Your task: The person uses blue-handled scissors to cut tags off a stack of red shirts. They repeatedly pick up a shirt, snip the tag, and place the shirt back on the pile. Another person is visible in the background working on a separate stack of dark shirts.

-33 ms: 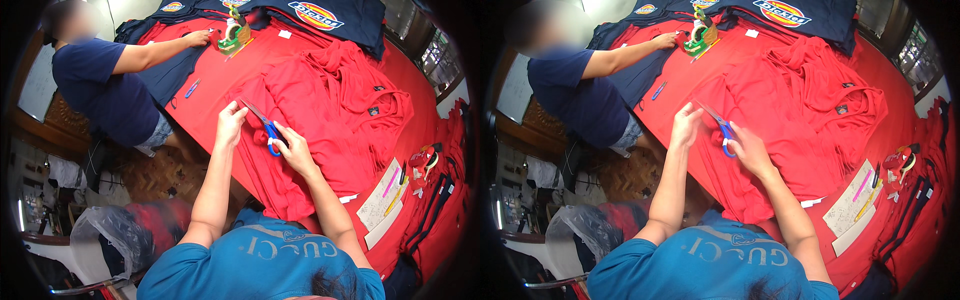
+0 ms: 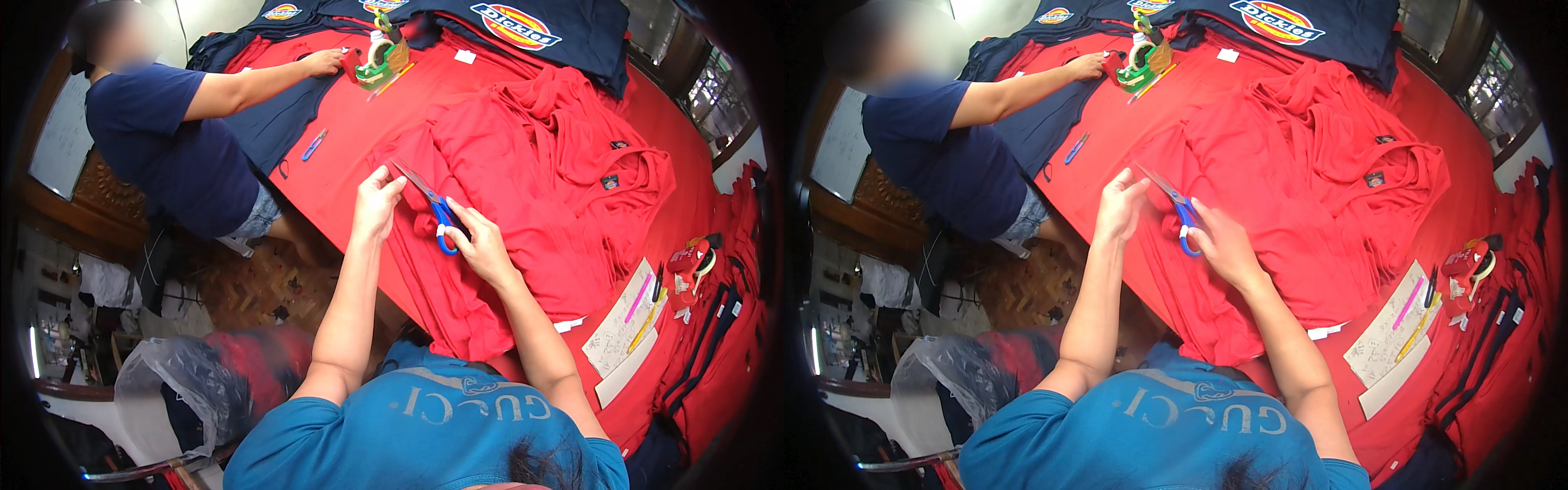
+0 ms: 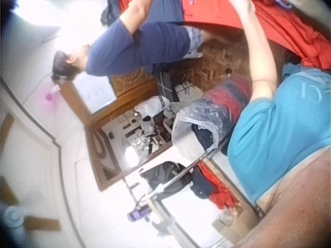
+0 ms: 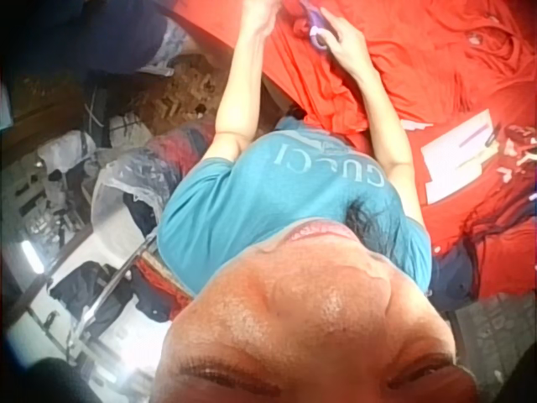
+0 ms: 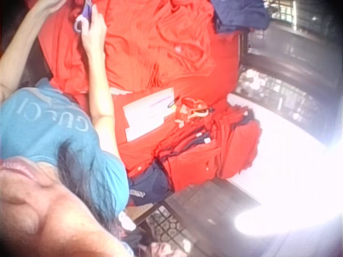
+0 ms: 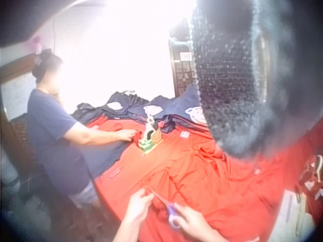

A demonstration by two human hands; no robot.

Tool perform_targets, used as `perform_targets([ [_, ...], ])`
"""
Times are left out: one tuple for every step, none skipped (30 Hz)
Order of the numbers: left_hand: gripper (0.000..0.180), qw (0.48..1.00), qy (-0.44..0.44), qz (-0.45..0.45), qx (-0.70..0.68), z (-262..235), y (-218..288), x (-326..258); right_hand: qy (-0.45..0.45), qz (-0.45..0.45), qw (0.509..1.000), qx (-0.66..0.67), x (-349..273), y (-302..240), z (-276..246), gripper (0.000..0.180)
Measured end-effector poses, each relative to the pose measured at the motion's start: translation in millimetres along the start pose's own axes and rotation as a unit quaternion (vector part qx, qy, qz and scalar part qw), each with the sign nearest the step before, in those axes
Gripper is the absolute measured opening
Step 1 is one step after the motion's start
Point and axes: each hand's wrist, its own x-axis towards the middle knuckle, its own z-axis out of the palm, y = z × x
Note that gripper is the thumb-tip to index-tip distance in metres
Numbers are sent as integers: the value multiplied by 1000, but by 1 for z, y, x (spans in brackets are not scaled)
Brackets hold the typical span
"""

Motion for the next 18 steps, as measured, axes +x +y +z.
perform_targets([
  [22,1000,-2,-3,5,-2,0,0,-3,5,1000,-2,3,-1,1,42],
  [23,1000,-5,-7,10,-5,-1,1,-6,9,1000,-4,5,-3,1,42],
  [24,1000,-8,-10,15,-7,-1,1,-9,15,1000,-6,7,-4,1,41],
  [24,1000,-9,-10,17,-8,-1,1,-9,16,1000,-1,8,-3,1,42],
  [24,1000,-10,-9,19,-9,-1,1,-9,17,1000,3,8,-2,0,42],
  [24,1000,-11,-9,21,-9,0,2,-8,18,1000,8,8,0,0,42],
  [24,1000,-2,-15,0,-5,2,2,-9,20,1000,8,8,2,0,42],
  [24,1000,7,-22,-21,2,8,1,-9,22,1000,7,7,4,-1,42],
  [23,999,16,-29,-42,7,10,2,-9,25,1000,7,7,5,-1,42],
  [22,999,10,-11,-32,-4,6,7,-22,30,999,10,7,1,-1,42],
  [21,1000,5,7,-21,-21,0,14,-36,34,999,15,9,-7,-1,43],
  [20,1000,1,25,-9,-35,-7,19,-50,38,998,20,10,-12,-1,43],
  [14,999,37,12,-15,1,9,11,-42,37,998,11,10,-7,-5,43],
  [13,1000,27,11,11,0,10,11,-39,28,999,9,10,-8,-5,44],
  [13,999,18,10,37,-3,10,12,-36,18,999,8,11,-9,-5,44],
  [13,998,8,9,64,-6,9,12,-23,3,1000,3,12,-8,-4,44],
  [14,998,1,10,66,-9,8,13,-10,-13,1000,-1,14,-6,-2,44],
  [14,997,-7,11,69,-11,6,14,3,-28,1000,-5,16,-4,-1,44],
])
